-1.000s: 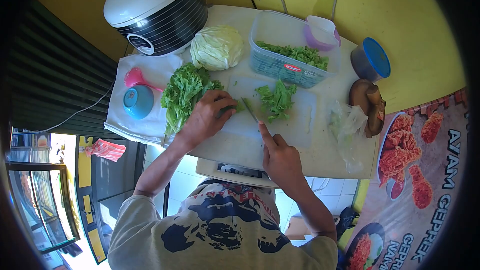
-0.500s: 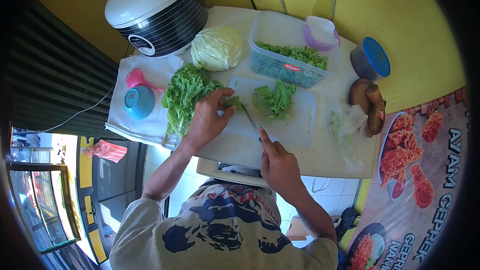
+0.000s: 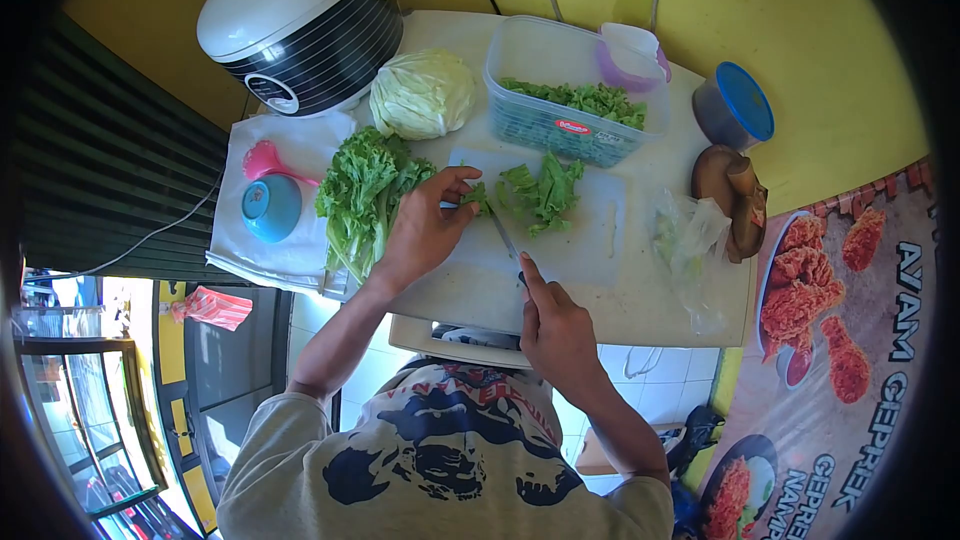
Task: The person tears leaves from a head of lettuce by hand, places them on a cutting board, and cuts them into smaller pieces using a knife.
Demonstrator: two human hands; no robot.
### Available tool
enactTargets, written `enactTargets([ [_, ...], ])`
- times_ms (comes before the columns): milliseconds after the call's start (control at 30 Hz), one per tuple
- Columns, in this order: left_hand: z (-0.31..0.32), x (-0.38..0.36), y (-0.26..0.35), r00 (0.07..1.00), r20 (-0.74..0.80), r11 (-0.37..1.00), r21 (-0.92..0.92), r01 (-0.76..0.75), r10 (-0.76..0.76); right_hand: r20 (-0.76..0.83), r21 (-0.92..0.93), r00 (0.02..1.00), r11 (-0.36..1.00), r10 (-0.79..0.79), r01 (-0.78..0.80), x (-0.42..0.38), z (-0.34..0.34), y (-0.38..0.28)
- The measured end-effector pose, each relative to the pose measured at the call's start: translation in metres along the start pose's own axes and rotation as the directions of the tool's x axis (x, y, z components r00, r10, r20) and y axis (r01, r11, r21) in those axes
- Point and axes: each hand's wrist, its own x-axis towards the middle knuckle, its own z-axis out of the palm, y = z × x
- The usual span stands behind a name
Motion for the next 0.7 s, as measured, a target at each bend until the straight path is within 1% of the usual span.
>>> enactTargets([
  [100, -0.003, -0.005, 0.0, 0.997, 0.008, 0.997, 0.013, -0.081, 0.081, 0.032, -0.029, 0.999, 1.0, 0.012, -0.011, 0.0, 0.0, -0.001],
  [200, -0.013, -0.014, -0.003, 0.956, 0.069, 0.932, 0.215, -0.293, 0.285, 0.031, -0.05, 0.999, 0.999, 0.008, -0.006, 0.001, -0.001, -0.001],
  [300, -0.018, -0.025, -0.013, 0.922, 0.106, 0.854, 0.348, -0.386, 0.374, 0.025, -0.09, 1.0, 0.996, 0.0, 0.003, 0.0, -0.001, 0.0],
  [433, -0.013, -0.031, -0.019, 0.916, 0.076, 0.835, 0.386, -0.391, 0.394, -0.01, -0.137, 0.999, 0.99, -0.041, 0.039, 0.002, 0.0, -0.005],
  [533, -0.01, -0.032, -0.019, 0.91, 0.063, 0.824, 0.402, -0.4, 0.411, 0.011, -0.184, 0.998, 0.981, -0.063, 0.064, 0.005, 0.0, -0.006],
  [633, -0.01, -0.031, -0.017, 0.912, 0.054, 0.818, 0.423, -0.389, 0.406, -0.052, -0.168, 0.992, 0.98, -0.114, 0.104, 0.006, 0.004, -0.003],
  [700, -0.009, -0.029, -0.018, 0.915, 0.057, 0.82, 0.424, -0.383, 0.399, -0.048, -0.185, 0.992, 0.977, -0.12, 0.109, 0.006, 0.003, -0.002],
])
